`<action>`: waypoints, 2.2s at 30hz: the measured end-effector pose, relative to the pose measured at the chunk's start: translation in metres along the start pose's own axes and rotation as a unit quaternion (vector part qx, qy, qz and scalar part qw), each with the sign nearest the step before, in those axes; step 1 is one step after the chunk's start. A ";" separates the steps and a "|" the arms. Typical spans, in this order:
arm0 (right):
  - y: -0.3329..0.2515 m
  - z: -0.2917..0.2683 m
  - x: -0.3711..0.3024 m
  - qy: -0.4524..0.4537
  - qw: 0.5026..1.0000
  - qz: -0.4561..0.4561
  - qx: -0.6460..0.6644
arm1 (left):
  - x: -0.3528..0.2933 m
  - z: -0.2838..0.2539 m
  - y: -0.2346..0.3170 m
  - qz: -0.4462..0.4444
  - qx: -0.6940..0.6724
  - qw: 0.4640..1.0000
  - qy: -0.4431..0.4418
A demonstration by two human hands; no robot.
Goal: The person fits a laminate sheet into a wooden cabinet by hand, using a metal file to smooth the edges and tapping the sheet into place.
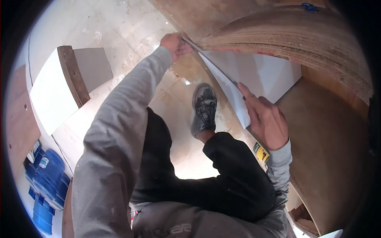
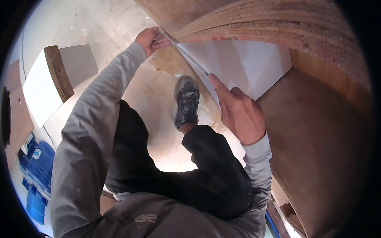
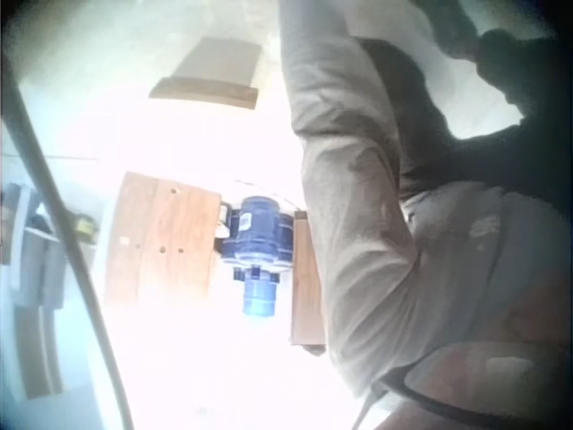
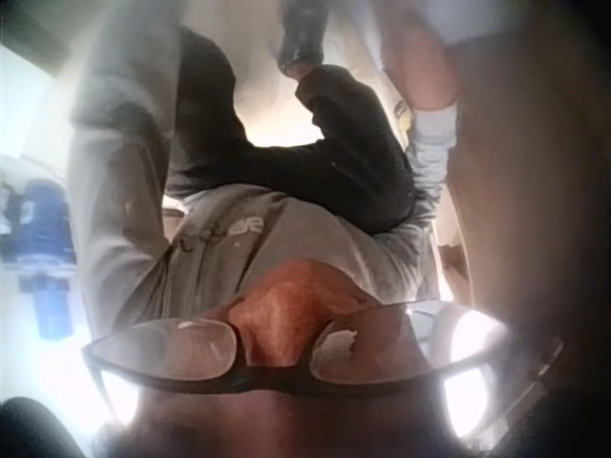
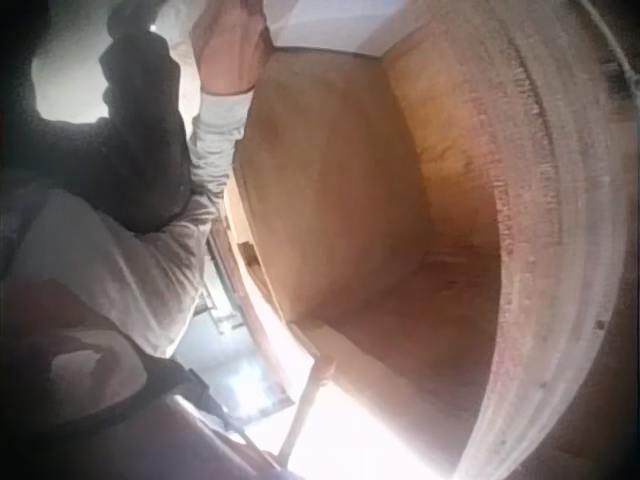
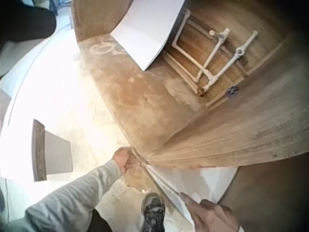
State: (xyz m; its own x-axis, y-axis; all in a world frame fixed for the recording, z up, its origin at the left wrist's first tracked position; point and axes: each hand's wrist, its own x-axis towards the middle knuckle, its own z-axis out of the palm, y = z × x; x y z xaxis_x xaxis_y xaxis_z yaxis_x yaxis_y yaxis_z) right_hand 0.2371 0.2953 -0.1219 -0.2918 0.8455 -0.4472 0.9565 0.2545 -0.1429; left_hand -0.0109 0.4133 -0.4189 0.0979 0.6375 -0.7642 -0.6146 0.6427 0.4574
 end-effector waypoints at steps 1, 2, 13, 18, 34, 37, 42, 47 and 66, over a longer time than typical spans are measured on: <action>-0.004 0.000 -0.010 0.001 1.000 0.000 0.001 | -0.008 -0.005 0.002 -0.048 0.036 0.998 0.024; -0.008 0.000 -0.019 -0.004 1.000 0.000 -0.004 | -0.016 -0.006 0.003 -0.096 0.072 0.992 0.047; -0.003 0.005 -0.029 -0.005 0.995 0.000 0.101 | -0.019 -0.003 -0.054 0.009 -0.064 0.996 0.058; -0.001 -0.006 -0.019 -0.012 0.994 0.023 0.107 | -0.008 -0.008 -0.064 0.038 -0.135 0.990 0.005; 0.036 0.030 -0.035 0.013 0.996 0.012 0.089 | -0.020 0.028 -0.072 0.080 -0.127 0.985 0.088; 0.042 0.035 -0.033 0.021 0.992 0.004 0.122 | -0.019 0.028 -0.072 0.084 -0.115 0.986 0.092; 0.033 0.022 -0.030 -0.004 0.998 0.014 0.060 | -0.015 0.027 -0.075 0.095 -0.119 0.983 0.106; 0.039 0.021 -0.030 -0.010 0.999 0.005 0.039 | -0.017 0.031 -0.075 0.077 -0.140 0.982 0.105; 0.036 0.077 0.011 0.049 0.996 -0.057 0.039 | 0.018 0.009 -0.038 0.075 -0.124 0.982 0.119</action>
State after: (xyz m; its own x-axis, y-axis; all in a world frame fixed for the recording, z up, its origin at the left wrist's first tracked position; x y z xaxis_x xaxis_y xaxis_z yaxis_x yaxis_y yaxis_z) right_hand 0.2680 0.2776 -0.1995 -0.3925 0.8557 -0.3372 0.9128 0.3173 -0.2573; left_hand 0.0209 0.4044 -0.4462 -0.1755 0.5810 -0.7948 -0.7831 0.4069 0.4704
